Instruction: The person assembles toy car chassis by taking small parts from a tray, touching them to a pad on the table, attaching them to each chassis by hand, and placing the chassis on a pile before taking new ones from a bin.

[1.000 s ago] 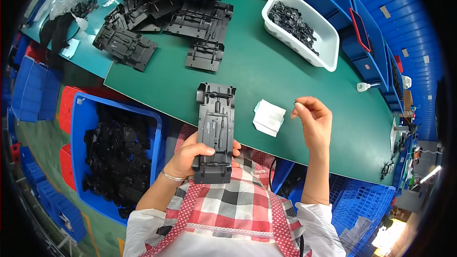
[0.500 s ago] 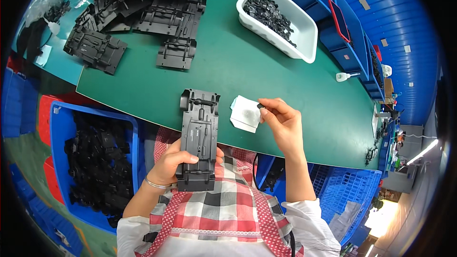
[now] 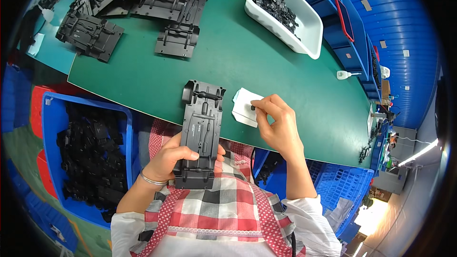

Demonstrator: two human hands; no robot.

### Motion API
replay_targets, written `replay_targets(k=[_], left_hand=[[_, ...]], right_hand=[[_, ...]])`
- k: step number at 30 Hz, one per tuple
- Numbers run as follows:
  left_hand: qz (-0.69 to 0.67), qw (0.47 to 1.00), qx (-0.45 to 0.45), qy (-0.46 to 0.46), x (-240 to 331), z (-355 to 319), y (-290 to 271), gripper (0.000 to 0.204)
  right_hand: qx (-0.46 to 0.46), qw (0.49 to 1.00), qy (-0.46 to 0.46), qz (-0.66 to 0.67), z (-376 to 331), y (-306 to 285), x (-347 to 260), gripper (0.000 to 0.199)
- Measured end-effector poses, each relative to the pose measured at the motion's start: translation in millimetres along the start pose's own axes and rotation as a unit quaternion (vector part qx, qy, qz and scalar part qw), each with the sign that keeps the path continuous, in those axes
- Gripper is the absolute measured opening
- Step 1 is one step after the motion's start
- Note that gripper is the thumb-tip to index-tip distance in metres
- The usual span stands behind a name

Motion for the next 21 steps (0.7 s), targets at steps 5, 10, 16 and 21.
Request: replay_targets(k=[5,10,16,21], left_hand=[[-0.013,1.000,-0.005,-0.002,-2.0,1.9,-3.2,0.058],[-0.019,1.000,-0.013,-0.013,-1.3,1.1,-3.0,0.059],[-0.029,0.999,-0.013,-0.006,-4.0,1.2,-4.4,0.059],[-0.028,1.000,-0.007,-0.010,-3.1,0.6,-3.5,0.059]], right_hand=[[-0.018,0.998,-0.052,-0.043,0.8,11.3,-1.0,0.017],[-0.011,0.996,-0.070,-0.053,1.5,15.2,-2.9,0.015],[0.010,0.997,-0.050,-0.060,0.2,14.6,-2.8,0.005],[0.025,0.993,-0.069,-0.088,1.8,19.0,-5.1,0.005]])
Point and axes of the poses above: each hand's wrist, its own z-axis towards the middle knuckle, its own y-axis out of the palm, x = y × z, the point moved 6 cm from there along z, towards the middle knuckle, and after that the axes turned 8 degrees about -y, right-handed, at the moved point
